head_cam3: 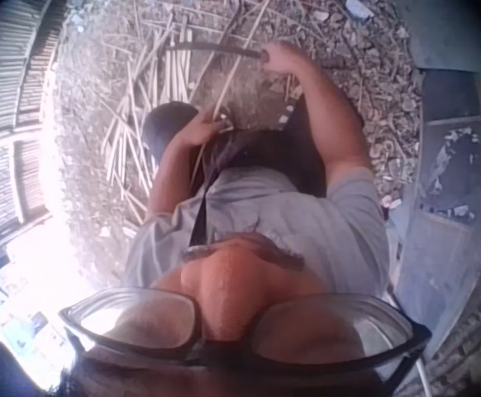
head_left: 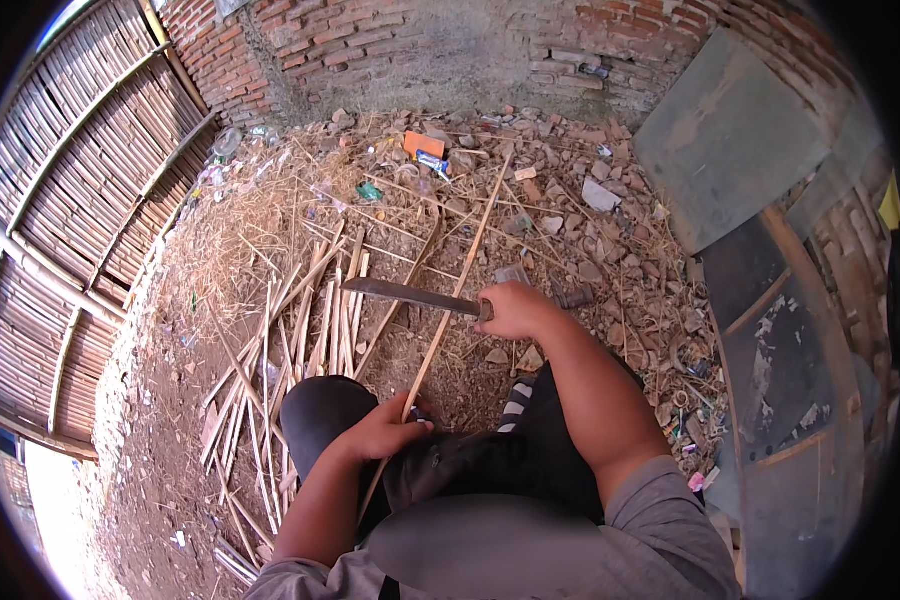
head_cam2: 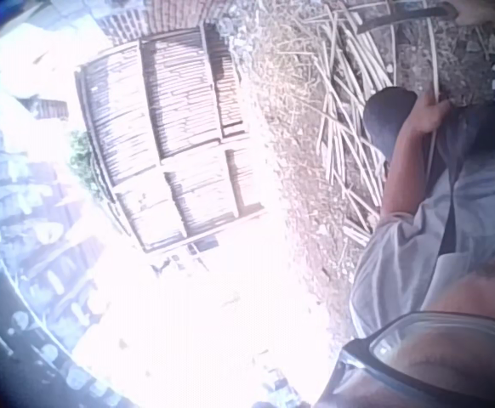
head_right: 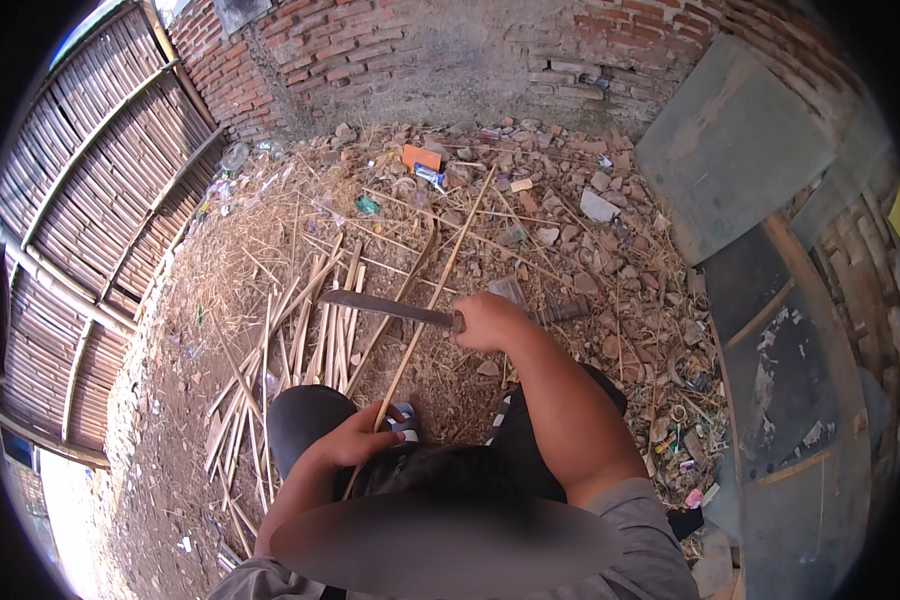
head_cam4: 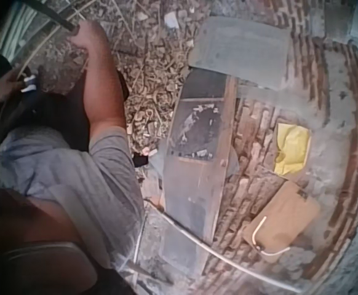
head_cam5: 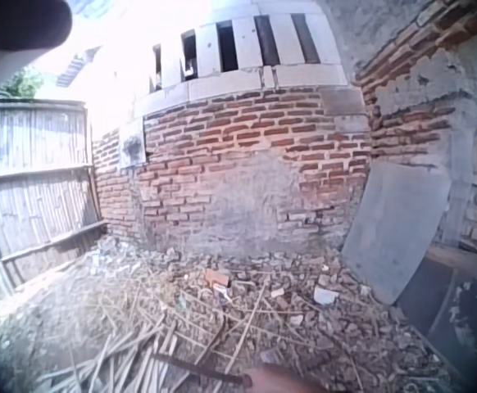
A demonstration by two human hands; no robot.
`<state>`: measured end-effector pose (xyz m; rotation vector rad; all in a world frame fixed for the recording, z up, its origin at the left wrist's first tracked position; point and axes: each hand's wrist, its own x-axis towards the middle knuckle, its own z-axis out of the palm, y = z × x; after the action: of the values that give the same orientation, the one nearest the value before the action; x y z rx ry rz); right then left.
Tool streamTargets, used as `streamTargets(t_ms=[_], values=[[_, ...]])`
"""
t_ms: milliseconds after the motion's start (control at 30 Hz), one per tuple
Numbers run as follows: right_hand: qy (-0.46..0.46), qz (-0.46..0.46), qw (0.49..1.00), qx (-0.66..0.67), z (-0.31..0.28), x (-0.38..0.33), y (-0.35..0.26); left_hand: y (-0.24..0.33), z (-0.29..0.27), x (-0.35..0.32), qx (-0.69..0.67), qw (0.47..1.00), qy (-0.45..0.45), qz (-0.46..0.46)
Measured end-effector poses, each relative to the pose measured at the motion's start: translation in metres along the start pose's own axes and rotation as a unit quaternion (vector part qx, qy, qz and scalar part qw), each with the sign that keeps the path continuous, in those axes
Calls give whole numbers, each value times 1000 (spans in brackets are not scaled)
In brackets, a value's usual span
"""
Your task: The person uses a blade to strip the outer layer from a long, thin piece of wood, pulling the blade toward them along the length of the strip.
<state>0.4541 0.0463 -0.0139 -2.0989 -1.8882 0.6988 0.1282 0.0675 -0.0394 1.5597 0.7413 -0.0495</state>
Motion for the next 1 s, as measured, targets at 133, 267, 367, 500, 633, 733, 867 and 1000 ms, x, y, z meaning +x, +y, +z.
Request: streamTargets(t_ms=[133,267,367,500,633,733,867,1000], values=[[-28,-14,999,45,-12,-2,6,4,0,-2,0,1000,0,5],[-50,-17,997,60,-14,-2,16,8,1,-3,14,1000,-6,15],[-49,4,998,47,-7,0,9,6,0,-1,32,999,-15,2],[-32,-13,999,40,-8,-3,-1,0,0,0,26,999,-19,17],[-43,-12,998,42,-18,-3,8,-5,-3,2,37,998,-32,43],[-7,8,1000,27,-16,-4,9,-4,-3,3,45,998,-30,37],[-57,-40,998,-5,-8,-9,-13,0,-3,-1,34,999,-28,30],[-68,-42,997,1,-17,-16,-28,1,-3,-4,25,999,-28,24]])
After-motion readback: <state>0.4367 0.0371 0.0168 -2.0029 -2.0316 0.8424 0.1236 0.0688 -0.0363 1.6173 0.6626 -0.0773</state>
